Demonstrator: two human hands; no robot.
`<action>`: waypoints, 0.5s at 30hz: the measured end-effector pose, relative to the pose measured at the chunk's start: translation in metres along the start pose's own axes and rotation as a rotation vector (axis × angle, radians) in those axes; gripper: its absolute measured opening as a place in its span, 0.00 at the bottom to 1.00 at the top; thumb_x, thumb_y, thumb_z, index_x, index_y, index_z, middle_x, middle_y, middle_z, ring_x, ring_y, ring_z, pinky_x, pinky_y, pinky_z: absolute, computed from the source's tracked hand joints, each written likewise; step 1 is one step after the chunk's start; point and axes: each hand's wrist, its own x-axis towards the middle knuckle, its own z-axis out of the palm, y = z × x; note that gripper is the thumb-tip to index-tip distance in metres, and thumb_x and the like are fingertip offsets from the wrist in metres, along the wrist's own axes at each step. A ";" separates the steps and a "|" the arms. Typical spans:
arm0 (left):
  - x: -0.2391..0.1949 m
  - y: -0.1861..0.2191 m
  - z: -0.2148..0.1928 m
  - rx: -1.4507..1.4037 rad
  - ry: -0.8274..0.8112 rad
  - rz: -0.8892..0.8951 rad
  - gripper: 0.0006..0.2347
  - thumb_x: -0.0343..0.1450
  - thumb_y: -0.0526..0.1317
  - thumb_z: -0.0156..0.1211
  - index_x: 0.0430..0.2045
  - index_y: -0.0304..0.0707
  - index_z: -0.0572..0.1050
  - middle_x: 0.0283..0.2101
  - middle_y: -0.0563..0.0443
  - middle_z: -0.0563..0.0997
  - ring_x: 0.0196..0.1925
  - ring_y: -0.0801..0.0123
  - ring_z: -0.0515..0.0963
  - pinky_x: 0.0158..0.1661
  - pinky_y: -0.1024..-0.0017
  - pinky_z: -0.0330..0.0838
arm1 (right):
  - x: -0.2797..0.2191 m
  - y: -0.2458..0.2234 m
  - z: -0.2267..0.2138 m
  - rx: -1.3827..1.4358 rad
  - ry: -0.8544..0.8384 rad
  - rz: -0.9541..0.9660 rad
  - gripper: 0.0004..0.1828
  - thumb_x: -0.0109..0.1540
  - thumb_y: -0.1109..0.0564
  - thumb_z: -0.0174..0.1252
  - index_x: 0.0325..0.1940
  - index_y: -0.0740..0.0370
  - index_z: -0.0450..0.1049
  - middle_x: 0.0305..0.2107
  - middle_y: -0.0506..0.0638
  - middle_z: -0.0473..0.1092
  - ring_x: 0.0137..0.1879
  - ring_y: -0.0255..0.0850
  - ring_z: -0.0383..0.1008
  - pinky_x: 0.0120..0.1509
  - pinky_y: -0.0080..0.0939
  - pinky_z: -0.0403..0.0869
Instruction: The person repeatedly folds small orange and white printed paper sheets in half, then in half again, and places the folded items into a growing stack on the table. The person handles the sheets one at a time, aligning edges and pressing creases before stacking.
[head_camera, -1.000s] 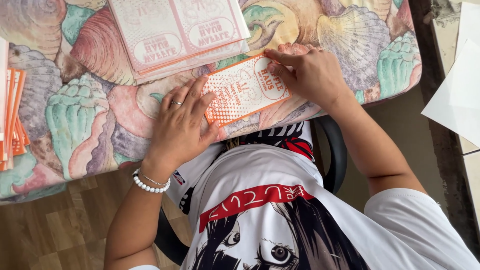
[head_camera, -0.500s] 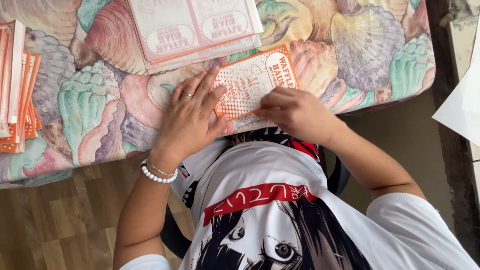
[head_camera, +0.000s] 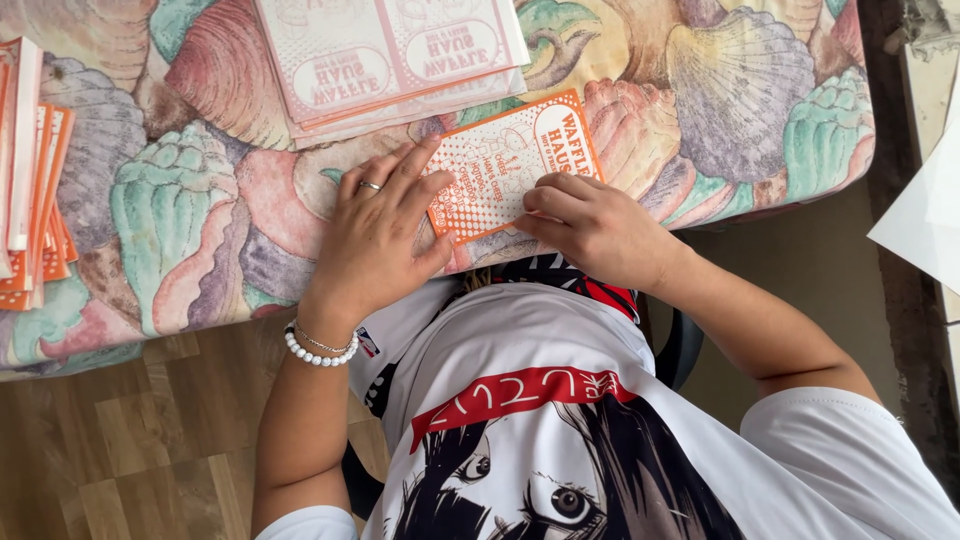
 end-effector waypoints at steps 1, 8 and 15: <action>0.000 0.001 0.000 -0.004 0.000 0.005 0.19 0.70 0.50 0.60 0.54 0.45 0.74 0.72 0.48 0.66 0.66 0.55 0.71 0.61 0.57 0.61 | -0.002 0.000 0.001 -0.003 -0.002 0.006 0.06 0.72 0.63 0.54 0.47 0.69 0.75 0.44 0.55 0.67 0.48 0.52 0.70 0.48 0.48 0.74; 0.001 0.001 0.004 0.009 -0.030 -0.019 0.21 0.68 0.50 0.60 0.55 0.46 0.73 0.74 0.49 0.64 0.67 0.54 0.70 0.61 0.56 0.61 | 0.005 0.000 0.003 0.003 0.040 0.008 0.11 0.71 0.59 0.52 0.53 0.68 0.75 0.43 0.54 0.73 0.43 0.49 0.74 0.49 0.45 0.74; 0.001 0.000 0.005 0.007 -0.036 -0.022 0.22 0.67 0.51 0.61 0.53 0.43 0.72 0.73 0.46 0.66 0.67 0.51 0.71 0.59 0.54 0.62 | 0.052 0.014 0.026 -0.137 -0.298 0.417 0.34 0.74 0.32 0.34 0.81 0.45 0.54 0.08 0.47 0.60 0.12 0.45 0.62 0.21 0.47 0.61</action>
